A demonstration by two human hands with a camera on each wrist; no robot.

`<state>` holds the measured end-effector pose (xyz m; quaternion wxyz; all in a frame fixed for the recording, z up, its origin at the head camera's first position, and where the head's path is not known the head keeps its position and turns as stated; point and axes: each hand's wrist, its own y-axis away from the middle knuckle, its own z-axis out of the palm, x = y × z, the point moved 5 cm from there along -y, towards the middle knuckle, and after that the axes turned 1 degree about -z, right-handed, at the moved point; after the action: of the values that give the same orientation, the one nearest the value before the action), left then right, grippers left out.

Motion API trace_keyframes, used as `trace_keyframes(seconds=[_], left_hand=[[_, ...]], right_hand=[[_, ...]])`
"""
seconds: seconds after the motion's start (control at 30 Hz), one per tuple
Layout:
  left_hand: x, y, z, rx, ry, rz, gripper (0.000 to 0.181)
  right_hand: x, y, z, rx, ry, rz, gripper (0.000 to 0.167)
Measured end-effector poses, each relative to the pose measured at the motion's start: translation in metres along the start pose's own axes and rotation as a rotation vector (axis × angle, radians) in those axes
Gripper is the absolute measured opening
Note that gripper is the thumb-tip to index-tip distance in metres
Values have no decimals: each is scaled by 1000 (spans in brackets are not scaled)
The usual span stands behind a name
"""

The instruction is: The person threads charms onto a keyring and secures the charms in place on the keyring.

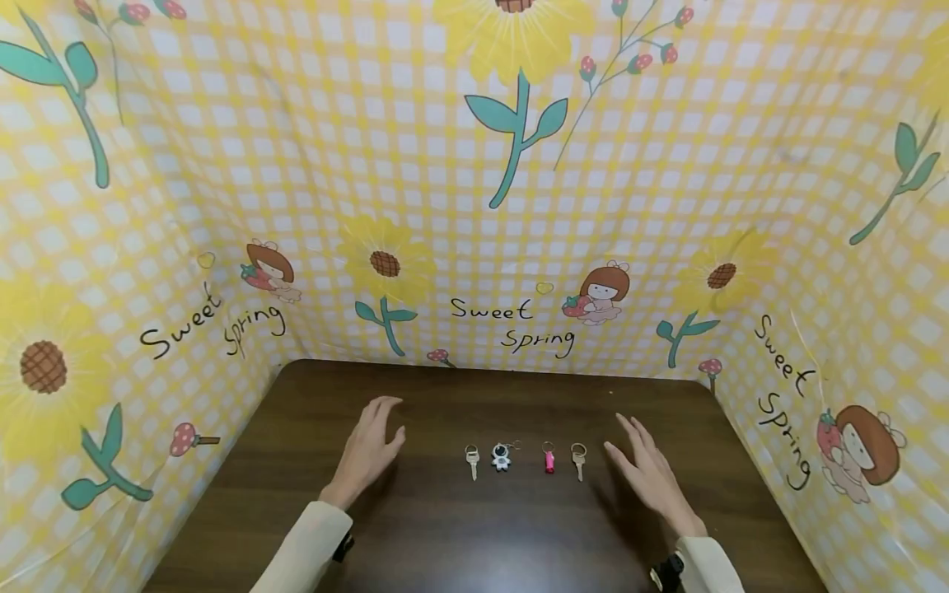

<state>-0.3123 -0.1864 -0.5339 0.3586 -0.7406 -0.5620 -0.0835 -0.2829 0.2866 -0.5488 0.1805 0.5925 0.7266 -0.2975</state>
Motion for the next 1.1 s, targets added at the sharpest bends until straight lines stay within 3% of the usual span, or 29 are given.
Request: trace_keyframes(seconds=[0.37, 0.77, 1.1], left_hand=[[16, 0, 29, -106, 80, -112, 33], [27, -5, 61, -185, 75, -85, 22], [41, -12, 85, -248, 60, -91, 15]], right_hand=[[-34, -15, 31, 23, -47, -94, 59], [-60, -29, 64, 16, -70, -154, 52], [-85, -47, 101, -1, -163, -134, 36]])
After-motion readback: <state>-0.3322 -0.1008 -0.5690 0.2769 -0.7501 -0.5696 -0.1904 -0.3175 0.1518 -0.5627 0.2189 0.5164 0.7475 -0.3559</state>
